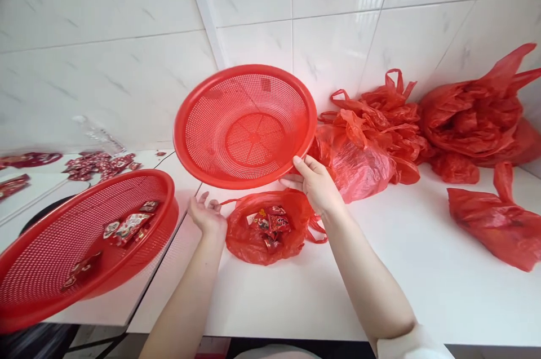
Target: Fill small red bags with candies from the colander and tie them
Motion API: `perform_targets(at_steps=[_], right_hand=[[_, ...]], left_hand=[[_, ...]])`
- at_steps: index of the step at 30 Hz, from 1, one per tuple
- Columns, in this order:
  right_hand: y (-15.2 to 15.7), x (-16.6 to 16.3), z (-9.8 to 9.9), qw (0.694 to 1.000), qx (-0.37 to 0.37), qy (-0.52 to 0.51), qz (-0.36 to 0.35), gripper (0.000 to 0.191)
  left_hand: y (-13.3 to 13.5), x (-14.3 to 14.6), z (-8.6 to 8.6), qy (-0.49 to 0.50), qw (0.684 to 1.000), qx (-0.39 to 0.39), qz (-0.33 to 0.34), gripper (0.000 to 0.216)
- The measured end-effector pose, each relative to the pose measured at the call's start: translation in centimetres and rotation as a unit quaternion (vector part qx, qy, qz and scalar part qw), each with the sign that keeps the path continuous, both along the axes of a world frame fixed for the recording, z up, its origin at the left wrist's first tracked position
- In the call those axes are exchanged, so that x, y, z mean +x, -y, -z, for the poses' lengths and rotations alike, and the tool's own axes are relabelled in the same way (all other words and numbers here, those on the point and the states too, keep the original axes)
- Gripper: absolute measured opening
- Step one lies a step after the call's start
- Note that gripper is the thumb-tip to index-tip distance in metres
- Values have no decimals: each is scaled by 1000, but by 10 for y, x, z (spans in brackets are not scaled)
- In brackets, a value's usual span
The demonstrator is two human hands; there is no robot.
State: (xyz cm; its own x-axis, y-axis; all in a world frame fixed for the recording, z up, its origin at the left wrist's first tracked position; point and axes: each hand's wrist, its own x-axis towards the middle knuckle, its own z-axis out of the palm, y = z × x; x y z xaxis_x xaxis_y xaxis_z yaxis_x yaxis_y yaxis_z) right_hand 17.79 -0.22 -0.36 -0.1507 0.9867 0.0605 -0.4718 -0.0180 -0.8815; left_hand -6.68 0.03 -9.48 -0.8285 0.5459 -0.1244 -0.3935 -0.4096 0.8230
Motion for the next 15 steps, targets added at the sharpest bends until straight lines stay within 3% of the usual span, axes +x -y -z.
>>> perform_targets(at_steps=[3, 9, 15], right_hand=[[0, 3, -1, 999, -9, -37, -6, 28], [6, 1, -9, 999, -2, -53, -6, 25], [25, -8, -22, 995, -23, -40, -92, 19]], left_hand=[[-3, -17, -2, -24, 998, -3, -64, 41], [-4, -20, -2, -66, 997, 9, -48, 42], [5, 22, 7, -115, 986, 55, 104, 38]])
